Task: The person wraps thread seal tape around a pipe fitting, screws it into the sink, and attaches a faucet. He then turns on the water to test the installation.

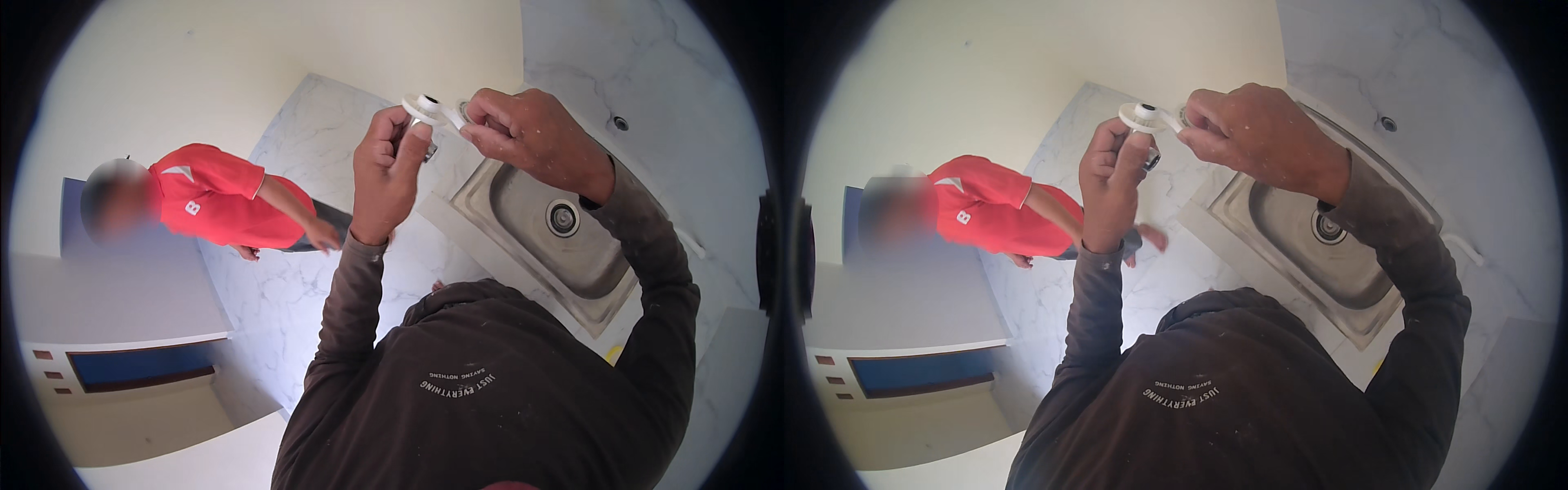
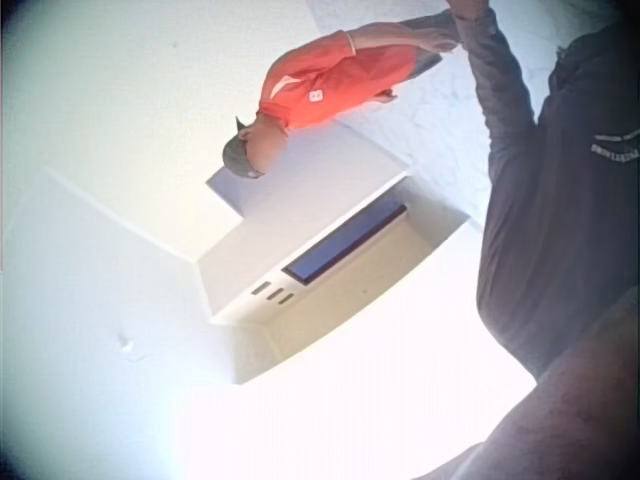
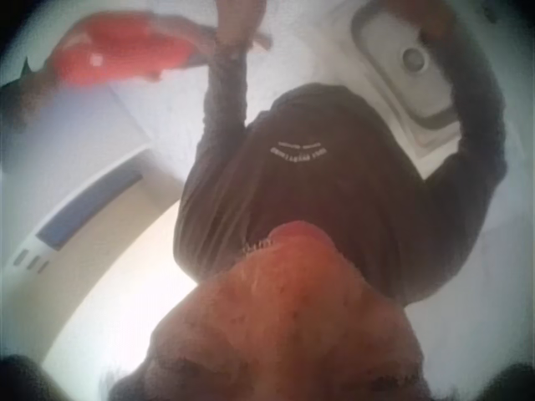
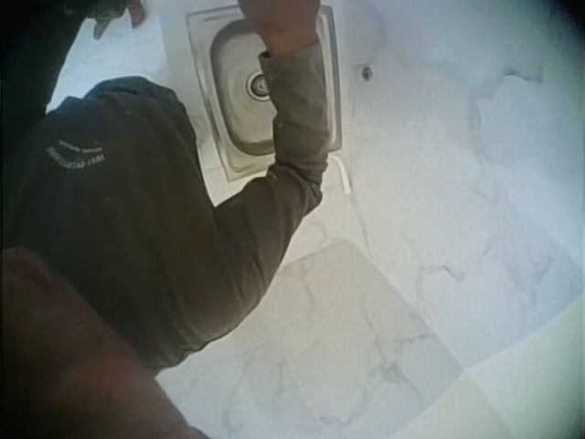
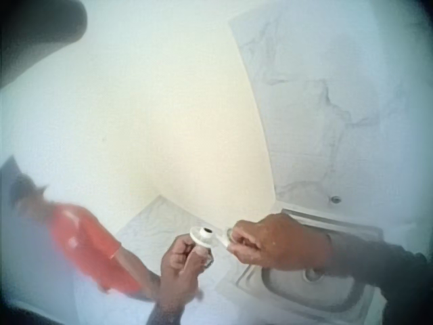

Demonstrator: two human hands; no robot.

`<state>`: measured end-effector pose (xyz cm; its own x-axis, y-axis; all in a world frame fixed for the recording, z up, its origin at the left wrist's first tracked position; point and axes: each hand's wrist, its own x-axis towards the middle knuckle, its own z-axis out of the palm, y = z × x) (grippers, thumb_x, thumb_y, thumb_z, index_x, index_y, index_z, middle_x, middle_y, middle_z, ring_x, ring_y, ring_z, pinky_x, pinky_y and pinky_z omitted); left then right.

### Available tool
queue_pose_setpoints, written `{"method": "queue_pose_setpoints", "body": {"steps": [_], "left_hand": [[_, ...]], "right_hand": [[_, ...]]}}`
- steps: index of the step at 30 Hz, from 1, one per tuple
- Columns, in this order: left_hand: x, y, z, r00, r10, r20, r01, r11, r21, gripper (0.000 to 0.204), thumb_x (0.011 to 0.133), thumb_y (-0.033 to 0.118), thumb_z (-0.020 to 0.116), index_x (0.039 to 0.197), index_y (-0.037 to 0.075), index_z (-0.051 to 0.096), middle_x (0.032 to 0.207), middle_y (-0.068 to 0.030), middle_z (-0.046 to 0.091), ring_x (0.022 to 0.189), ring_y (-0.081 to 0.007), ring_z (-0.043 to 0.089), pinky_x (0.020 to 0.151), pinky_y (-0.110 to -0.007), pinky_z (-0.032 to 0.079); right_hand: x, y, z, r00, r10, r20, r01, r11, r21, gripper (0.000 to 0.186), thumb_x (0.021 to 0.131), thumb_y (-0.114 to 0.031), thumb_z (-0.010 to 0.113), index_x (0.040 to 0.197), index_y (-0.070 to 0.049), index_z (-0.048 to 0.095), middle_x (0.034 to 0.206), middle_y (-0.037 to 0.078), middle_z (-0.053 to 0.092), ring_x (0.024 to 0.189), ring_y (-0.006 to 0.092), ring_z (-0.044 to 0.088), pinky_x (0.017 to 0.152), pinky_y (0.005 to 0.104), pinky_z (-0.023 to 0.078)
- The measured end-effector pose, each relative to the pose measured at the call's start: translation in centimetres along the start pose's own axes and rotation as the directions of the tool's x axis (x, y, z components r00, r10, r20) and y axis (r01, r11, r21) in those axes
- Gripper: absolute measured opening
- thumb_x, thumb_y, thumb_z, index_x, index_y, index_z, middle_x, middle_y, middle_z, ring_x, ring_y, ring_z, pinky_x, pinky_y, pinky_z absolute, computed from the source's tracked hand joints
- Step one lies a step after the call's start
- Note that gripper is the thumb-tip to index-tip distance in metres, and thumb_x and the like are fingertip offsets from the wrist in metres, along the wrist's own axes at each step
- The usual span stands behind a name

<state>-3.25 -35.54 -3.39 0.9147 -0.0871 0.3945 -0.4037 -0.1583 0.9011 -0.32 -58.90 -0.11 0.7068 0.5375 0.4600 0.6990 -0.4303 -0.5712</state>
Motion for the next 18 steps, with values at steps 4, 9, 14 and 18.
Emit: {"method": "queue_pose_setpoints", "body": {"steps": [4,9,14,18], "left_hand": [[6.5,-1.1,3.3,0.928,0.372,0.014,-0.323,0.784,0.53,0.027,0.097,0.016,0.07,0.118,0.003,0.06,0.088,-0.006,0.066,0.071,-0.0185,0.061,0.059,-0.034,0.049],[14.5,-1.5,3.9,0.858,0.493,0.146,-0.43,0.533,0.729,0.027,0.092,0.013,0.073,0.115,0.006,0.06,0.085,-0.0085,0.063,0.07,-0.0277,0.061,0.059,-0.04,0.049],[21.3,-2.5,3.2,0.881,0.451,0.142,-0.44,0.671,0.596,0.03,0.093,0.011,0.072,0.12,0.005,0.061,0.09,-0.0103,0.067,0.074,-0.028,0.065,0.062,-0.037,0.052],[27.5,-3.0,4.7,0.925,0.376,0.049,-0.35,0.796,0.494,0.031,0.094,0.008,0.071,0.122,0.004,0.061,0.095,-0.0125,0.069,0.076,-0.0275,0.069,0.065,-0.035,0.055]], "right_hand": [[4.1,4.9,-3.6,0.985,0.102,0.141,-0.126,0.976,0.175,0.027,0.101,-0.025,0.064,0.085,-0.003,0.06,0.061,0.001,0.05,0.054,0.0098,0.042,0.053,0.031,0.034],[9.5,8.6,-8.4,0.881,0.285,0.377,-0.445,0.768,0.461,0.04,0.102,-0.036,0.062,0.084,-0.001,0.066,0.063,-0.002,0.051,0.058,0.0076,0.05,0.054,0.0271,0.04],[14.5,11.8,-10.6,0.897,0.269,0.351,-0.424,0.749,0.509,0.042,0.101,-0.041,0.065,0.085,-0.003,0.067,0.065,-0.003,0.051,0.057,0.0083,0.049,0.055,0.0258,0.04],[18.0,15.6,-13.3,0.974,0.063,0.217,-0.169,0.844,0.51,0.038,0.099,-0.039,0.07,0.088,-0.003,0.068,0.061,-0.001,0.051,0.055,0.0108,0.048,0.054,0.0306,0.038]]}}
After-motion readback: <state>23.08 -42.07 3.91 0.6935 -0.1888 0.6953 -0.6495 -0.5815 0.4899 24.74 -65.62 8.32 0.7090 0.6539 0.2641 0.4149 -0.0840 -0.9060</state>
